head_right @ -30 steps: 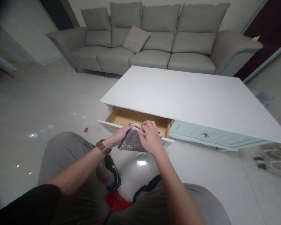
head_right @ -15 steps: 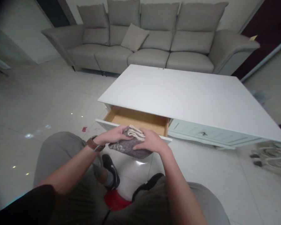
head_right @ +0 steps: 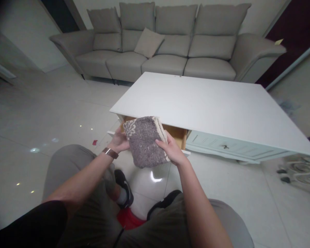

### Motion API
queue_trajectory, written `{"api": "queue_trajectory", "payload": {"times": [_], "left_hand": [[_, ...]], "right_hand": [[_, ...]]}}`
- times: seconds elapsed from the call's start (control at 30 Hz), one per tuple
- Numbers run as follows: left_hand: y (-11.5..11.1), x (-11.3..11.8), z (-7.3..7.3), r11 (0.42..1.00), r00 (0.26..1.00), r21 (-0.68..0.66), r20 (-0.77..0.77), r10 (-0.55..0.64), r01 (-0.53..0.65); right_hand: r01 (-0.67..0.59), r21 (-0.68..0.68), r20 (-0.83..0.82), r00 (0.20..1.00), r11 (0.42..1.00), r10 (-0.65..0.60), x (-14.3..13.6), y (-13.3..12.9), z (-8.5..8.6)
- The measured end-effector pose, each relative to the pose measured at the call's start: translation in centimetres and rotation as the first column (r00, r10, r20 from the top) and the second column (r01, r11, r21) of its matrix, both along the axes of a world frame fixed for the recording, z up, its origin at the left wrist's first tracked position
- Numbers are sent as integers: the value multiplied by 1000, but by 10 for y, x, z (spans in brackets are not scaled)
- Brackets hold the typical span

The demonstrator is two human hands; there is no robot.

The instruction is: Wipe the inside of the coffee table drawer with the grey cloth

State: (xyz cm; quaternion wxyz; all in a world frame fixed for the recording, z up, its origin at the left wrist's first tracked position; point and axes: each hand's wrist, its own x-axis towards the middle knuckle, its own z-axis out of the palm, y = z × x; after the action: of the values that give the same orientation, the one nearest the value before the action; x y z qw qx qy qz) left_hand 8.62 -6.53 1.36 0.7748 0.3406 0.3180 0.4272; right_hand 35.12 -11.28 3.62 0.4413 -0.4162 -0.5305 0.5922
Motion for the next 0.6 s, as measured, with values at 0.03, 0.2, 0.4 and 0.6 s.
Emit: {"api": "queue_trajectory", "payload": {"times": [0.03,0.2,0.4,0.6], "left_hand": [[-4,8,-7,999,1000,-33,28,-10,11],[-13,50,-10,995,997,-97,-71,-34,27],[23,65,15,985,981,-12,-96,168,-170],[98,90,43,932,931,60,112,348,-356]], "right_hand": [[48,-15,-17,999,999,-48,-1,1,0],[182,-90,-110,975,979,-192,-4,3,1],[313,-212,-153,925,926,-348,2,10,-2],[542,-218,-211,786,812,-581,14,25,-8]]}}
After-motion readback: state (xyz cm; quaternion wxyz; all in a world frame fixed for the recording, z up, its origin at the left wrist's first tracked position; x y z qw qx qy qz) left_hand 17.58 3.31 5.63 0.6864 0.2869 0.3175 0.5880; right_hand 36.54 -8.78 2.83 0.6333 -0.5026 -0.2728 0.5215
